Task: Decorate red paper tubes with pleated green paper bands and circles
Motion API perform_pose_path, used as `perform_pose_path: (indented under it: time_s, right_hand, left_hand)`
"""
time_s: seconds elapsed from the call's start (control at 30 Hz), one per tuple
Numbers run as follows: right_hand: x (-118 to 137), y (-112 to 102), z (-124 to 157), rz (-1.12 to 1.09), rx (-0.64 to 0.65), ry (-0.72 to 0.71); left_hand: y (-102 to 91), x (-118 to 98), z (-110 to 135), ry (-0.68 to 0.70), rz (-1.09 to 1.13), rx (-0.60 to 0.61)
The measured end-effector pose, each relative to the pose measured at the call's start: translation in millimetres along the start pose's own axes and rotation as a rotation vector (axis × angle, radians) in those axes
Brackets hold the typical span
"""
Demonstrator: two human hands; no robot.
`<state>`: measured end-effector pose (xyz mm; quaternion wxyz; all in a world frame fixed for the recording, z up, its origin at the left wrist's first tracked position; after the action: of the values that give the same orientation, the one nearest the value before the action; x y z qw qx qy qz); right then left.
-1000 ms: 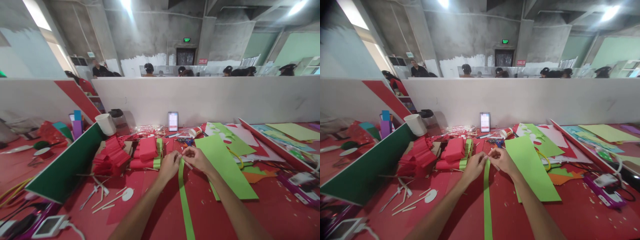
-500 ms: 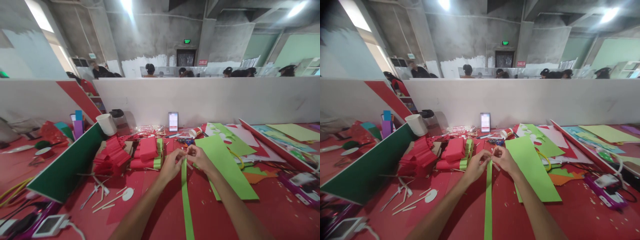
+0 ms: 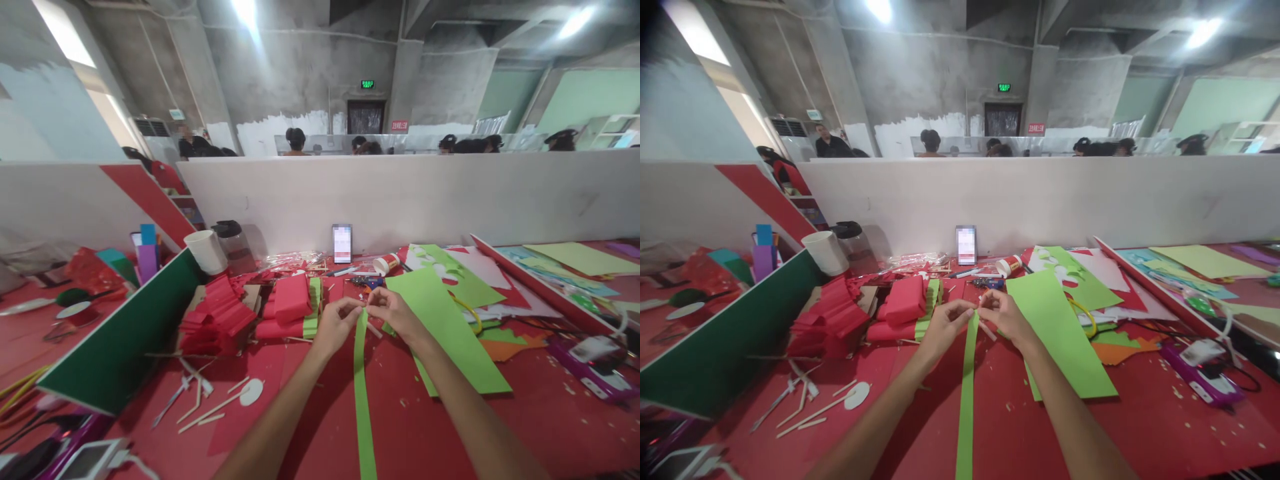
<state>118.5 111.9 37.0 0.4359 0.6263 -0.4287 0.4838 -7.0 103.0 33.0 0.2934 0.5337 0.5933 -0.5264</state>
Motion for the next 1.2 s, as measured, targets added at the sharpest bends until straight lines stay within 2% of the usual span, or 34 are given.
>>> perform_pose_path:
  time_s: [0.2, 0.43, 0.63, 0.87, 1.03, 1.2]
  right_hand:
    - [0.8, 5.1, 0.3, 0.000, 0.022, -0.011]
    - [2.7, -1.8, 0.8, 0.006, -0.062, 0.013]
    - [-7.0, -1.3, -0.6, -0.052, -0.009, 0.059]
    - [7.6, 14.3, 1.5, 0.079, 0.103, -0.098]
    - [17.6, 12.3, 3.1, 0.237, 0.050, -0.190]
    - [19.4, 8.3, 2.6, 0.291, 0.038, -0.213]
  left_hand:
    - [-6.4, 2.4, -2.1, 0.006, -0.031, -0.037]
    - [2.8, 2.9, -1.2, 0.029, -0.017, 0.018]
    - [0.4, 7.9, -2.5, 0.040, -0.121, -0.017]
    - [-7.0, 7.0, -3.9, 0.062, -0.176, -0.070]
    - [-6.5, 5.2, -4.9, 0.072, -0.170, -0.041]
    - [-8.2, 3.6, -4.9, 0.077, -0.219, -0.043]
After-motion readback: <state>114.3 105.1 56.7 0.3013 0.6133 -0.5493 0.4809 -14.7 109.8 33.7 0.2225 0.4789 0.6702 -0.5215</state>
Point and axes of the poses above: each hand's wrist, its own z-axis away from the middle knuckle, its own y-axis out of the palm, x = y × z, the point moved 10 cm from there along -z, towards the middle knuckle, and after that the axes turned 14 degrees about -z, right-handed, at the moved point
